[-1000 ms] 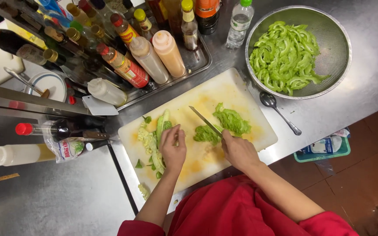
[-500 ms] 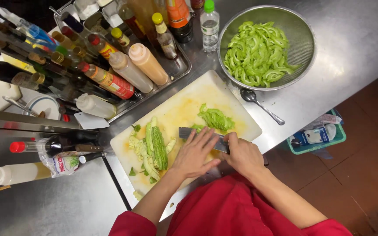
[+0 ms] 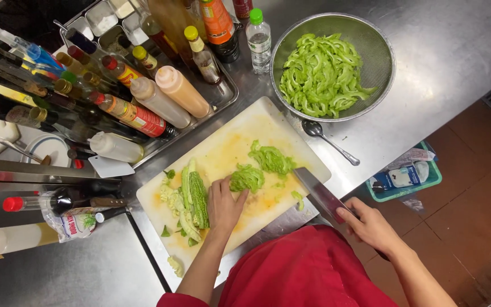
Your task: The person slices a green vegetable into thin strips using a knife on a cutting board. The sliced pieces are transferred into a metal colander, and vegetable scraps are gathered and discarded into a bin.
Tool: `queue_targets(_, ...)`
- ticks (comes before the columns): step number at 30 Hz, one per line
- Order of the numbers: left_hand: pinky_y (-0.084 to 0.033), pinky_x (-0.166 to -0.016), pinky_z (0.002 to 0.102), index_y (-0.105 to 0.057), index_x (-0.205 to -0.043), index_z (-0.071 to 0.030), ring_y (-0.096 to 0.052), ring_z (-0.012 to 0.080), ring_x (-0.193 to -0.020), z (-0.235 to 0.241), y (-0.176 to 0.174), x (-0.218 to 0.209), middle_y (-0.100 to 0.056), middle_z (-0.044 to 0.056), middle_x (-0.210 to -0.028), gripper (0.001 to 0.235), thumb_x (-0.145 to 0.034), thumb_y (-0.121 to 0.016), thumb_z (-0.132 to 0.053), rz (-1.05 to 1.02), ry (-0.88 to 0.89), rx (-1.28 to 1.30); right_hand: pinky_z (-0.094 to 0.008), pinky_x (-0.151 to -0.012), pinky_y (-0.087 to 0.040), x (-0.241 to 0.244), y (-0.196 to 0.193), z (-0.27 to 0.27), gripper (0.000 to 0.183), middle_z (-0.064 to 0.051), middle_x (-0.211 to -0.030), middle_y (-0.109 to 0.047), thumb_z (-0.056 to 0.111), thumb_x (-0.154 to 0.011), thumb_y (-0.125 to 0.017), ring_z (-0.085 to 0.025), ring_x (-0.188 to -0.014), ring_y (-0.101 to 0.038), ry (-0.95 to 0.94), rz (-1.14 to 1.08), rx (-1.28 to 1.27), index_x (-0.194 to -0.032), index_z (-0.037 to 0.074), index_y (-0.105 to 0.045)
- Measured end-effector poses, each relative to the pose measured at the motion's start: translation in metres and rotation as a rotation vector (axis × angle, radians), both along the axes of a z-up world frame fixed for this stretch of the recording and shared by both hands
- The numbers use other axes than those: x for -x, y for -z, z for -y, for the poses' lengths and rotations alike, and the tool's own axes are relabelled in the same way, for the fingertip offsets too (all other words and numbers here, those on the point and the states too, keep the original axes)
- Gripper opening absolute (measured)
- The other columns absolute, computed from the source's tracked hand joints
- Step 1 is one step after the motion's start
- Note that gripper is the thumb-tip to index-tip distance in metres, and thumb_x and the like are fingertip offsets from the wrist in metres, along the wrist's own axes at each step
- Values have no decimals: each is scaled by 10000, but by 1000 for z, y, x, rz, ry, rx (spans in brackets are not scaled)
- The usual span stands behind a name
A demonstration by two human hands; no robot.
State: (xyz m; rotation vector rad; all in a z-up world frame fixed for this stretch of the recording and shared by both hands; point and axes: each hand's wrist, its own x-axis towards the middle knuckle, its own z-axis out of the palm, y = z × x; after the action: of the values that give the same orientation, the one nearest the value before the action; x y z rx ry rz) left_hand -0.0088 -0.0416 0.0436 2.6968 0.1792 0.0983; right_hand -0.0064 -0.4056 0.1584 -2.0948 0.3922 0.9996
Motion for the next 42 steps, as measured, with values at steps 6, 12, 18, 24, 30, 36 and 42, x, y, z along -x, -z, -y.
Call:
queue_targets(6,-478,-1001,494,-693,-1266,-91,-600,300,-1143,45,-47,-11,-702,127,-1198,393,-1043,-556,-385,-115,274,-87,-351,-584,-480,5,12,-3,310,-106,-662,-677,361,-1055,-513,-236,-528,-597,199,82,-71,-925,86,-572)
queue_targets(12,-536,-812,503,-640,-1317,-152,-588,364,-1033,128,-3,-17,-583,157,-1102,527,-877,-765,-413,-60,814,-147,-350,-575,-464,-14,4,-35,271,-102,-608,-652,317,-1055,-521,-233,-475,-543,285,167,-168,-931,79,-555)
queue_targets(18,-573,-872,502,-725,-1052,-95,-684,311,-999,106,-7,-14,-710,119,-1081,372,-1089,-523,-404,-262,494,-79,-355,-530,-450,-19,15,-37,284,-114,-637,-661,330,-1083,-493,-218,-473,-540,376,205,-271,-970,74,-538)
queue_targets(24,-507,-784,395,-726,-1050,-116,-615,241,-957,53,-4,-6,-675,50,-1020,303,-945,-729,-400,153,-201,-14,-378,-552,-455,-33,12,-34,268,-111,-663,-662,333,-1086,-497,-230,-507,-539,356,116,-194,-967,93,-513)
queue_targets(30,-530,-895,453,-733,-1214,-82,-577,303,-1095,9,28,14,-600,77,-1099,417,-897,-799,-345,45,-253,8,-379,-593,-447,-38,29,-23,294,-117,-670,-654,352,-1078,-512,-240,-515,-525,276,93,-206,-946,89,-512)
queue_targets(36,-525,-775,410,-729,-922,-168,-649,205,-917,-7,13,9,-634,-6,-998,178,-880,-792,-329,-210,-386,245,-345,-535,-424,-52,37,-4,249,-146,-579,-668,225,-982,-683,-238,-502,-524,-71,-14,-351,-843,26,-625)
queue_targets(42,-566,-640,578,-721,-1117,-197,-712,364,-902,-6,-13,13,-637,58,-1141,210,-924,-651,-242,-441,-418,-101,-322,-707,-474,-99,27,-2,360,55,-659,-732,678,-927,-592,-176,-804,-694,-1055,78,268,-940,318,-594)
